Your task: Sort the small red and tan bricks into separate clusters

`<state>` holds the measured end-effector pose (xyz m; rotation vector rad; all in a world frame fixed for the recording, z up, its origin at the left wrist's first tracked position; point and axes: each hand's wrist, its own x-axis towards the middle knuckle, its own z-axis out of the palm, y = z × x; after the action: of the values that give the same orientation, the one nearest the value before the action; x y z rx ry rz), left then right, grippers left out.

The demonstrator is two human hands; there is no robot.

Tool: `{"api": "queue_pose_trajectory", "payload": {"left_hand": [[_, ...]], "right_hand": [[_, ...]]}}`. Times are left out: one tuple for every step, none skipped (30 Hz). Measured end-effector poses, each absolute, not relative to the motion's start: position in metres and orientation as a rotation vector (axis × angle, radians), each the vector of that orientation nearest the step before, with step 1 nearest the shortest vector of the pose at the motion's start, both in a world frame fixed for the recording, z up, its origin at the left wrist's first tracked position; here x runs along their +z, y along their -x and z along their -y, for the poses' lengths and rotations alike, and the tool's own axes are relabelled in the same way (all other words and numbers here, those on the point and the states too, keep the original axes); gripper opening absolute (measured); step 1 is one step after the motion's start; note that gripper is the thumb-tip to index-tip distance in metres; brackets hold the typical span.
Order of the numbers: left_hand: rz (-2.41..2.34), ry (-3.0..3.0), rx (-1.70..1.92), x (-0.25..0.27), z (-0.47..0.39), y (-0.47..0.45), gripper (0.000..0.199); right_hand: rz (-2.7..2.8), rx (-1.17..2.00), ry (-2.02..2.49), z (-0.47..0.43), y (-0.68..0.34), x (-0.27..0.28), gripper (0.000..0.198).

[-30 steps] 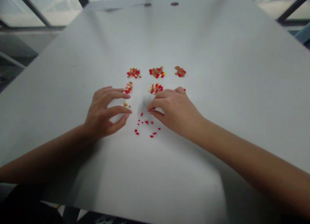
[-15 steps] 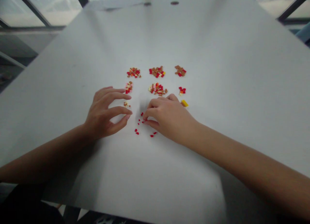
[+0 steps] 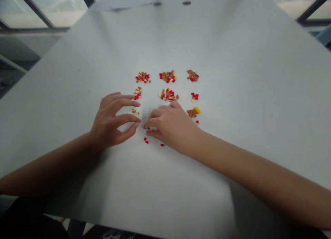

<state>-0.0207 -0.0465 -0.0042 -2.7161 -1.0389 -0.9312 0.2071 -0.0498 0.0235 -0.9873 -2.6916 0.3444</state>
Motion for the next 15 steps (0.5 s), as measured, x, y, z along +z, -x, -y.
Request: {"api": "queue_pose_trajectory", "payload": {"left_hand": [[1.039, 2.715, -0.933, -0.0042, 0.0465, 0.0206, 0.004], [1.037, 2.714, -0.936, -0.0042, 0.0464, 0.0206, 0.005], [1.032, 2.715, -0.94, -0.0042, 0.0464, 0.0205, 0.005], [1.027, 2.715, -0.944, -0.0043, 0.0464, 0.0205, 0.005], [1.02, 2.712, -0.948, -0.0044, 0.0464, 0.0204, 0.005], [1.01, 2.707, -0.953, -0.0045, 0.0464, 0.0204, 0.005], [1.0, 2.702, -0.958, -0.0046, 0.0464, 0.0203, 0.005], [0.99, 2.695, -0.963, -0.0046, 0.0464, 0.0203, 0.005], [0.98, 2.689, -0.971, -0.0047, 0.0464, 0.0203, 0.005], [0.97, 2.684, -0.98, -0.0047, 0.0465, 0.0203, 0.005], [0.96, 2.682, -0.987, -0.0047, 0.0465, 0.0204, 0.005], [0.954, 2.681, -0.991, -0.0047, 0.0466, 0.0204, 0.005], [0.95, 2.681, -0.993, -0.0047, 0.0467, 0.0204, 0.005], [0.949, 2.682, -0.992, -0.0047, 0.0469, 0.0205, 0.005], [0.953, 2.684, -0.986, -0.0047, 0.047, 0.0205, 0.005]], "right_hand": [[2.693, 0.353, 0.977, 0.0497, -0.2066, 0.0224, 0.012], [2.693, 0.363, 0.975, 0.0495, -0.2063, 0.0213, 0.013], [2.689, 0.368, 0.979, 0.0491, -0.2063, 0.0203, 0.015], [2.686, 0.369, 0.988, 0.0486, -0.2062, 0.0193, 0.017], [2.681, 0.366, 0.999, 0.0478, -0.2062, 0.0186, 0.018], [2.676, 0.359, 1.012, 0.0469, -0.2061, 0.018, 0.019], [2.669, 0.35, 1.023, 0.0458, -0.2061, 0.0176, 0.019], [2.662, 0.341, 1.032, 0.0448, -0.2062, 0.0174, 0.02], [2.649, 0.332, 1.04, 0.0439, -0.2064, 0.0175, 0.019], [2.632, 0.325, 1.047, 0.0432, -0.2069, 0.0179, 0.019], [2.613, 0.319, 1.056, 0.0427, -0.2078, 0.0185, 0.017], [2.596, 0.318, 1.064, 0.0425, -0.2089, 0.0193, 0.016], [2.585, 0.323, 1.07, 0.0425, -0.2103, 0.0203, 0.014], [2.578, 0.334, 1.073, 0.0426, -0.2117, 0.0213, 0.013], [2.578, 0.351, 1.076, 0.0427, -0.213, 0.0223, 0.012]]}}
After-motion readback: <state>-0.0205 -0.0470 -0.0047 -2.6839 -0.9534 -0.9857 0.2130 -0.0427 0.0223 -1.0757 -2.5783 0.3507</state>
